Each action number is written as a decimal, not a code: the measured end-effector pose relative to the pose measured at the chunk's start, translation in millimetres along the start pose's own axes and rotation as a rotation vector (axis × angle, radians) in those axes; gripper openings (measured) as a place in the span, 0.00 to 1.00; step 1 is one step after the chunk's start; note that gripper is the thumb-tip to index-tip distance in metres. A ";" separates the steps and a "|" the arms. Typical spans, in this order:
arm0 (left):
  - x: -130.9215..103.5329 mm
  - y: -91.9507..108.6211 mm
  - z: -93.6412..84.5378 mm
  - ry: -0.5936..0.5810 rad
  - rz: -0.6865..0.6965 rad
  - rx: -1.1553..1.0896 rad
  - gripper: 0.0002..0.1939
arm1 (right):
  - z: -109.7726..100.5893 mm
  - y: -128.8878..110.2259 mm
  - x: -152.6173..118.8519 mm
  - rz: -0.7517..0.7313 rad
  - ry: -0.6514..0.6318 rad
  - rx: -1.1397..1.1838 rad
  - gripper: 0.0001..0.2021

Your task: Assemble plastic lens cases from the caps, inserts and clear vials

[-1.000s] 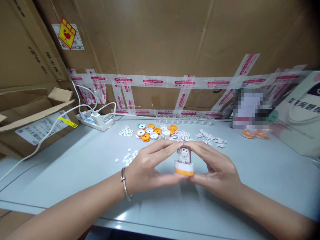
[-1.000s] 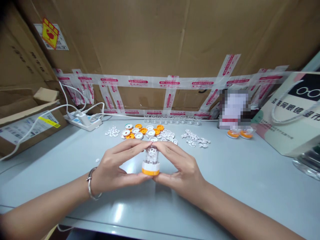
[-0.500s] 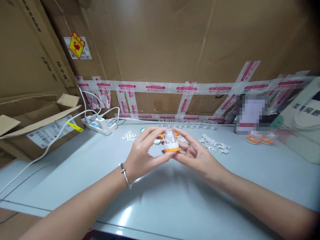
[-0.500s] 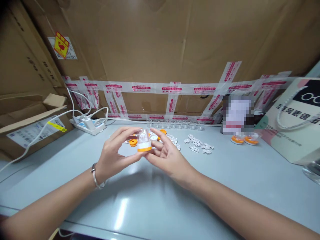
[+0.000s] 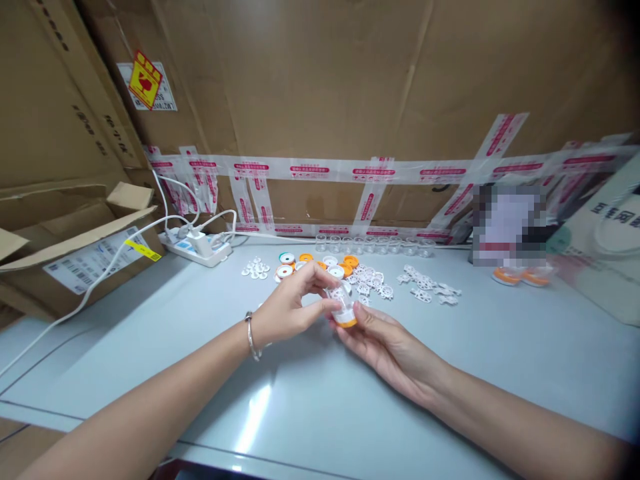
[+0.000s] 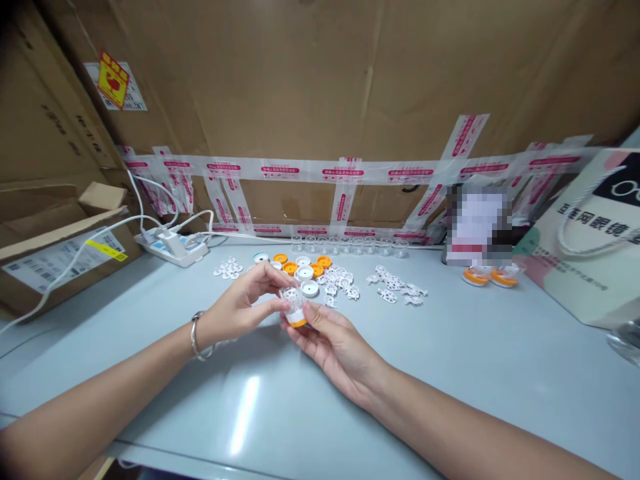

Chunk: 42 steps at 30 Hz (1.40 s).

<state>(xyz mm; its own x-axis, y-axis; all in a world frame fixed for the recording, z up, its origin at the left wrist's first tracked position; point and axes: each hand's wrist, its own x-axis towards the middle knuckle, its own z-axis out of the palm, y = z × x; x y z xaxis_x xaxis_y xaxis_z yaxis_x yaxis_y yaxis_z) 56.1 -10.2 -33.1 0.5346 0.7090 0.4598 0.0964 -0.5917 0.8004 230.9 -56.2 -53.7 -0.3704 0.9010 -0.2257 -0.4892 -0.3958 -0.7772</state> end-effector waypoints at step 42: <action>-7.0 15.3 0.0 -0.393 -0.011 0.525 0.16 | -1.1 10.6 -2.3 -0.174 -0.073 -0.106 0.13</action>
<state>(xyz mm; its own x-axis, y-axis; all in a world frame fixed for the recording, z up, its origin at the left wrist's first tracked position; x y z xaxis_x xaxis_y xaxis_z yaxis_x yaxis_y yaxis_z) 53.8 -24.3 -24.1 0.7883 0.5825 0.1982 0.4480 -0.7642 0.4640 227.5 -62.4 -62.1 -0.3461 0.9372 -0.0426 -0.4666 -0.2113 -0.8588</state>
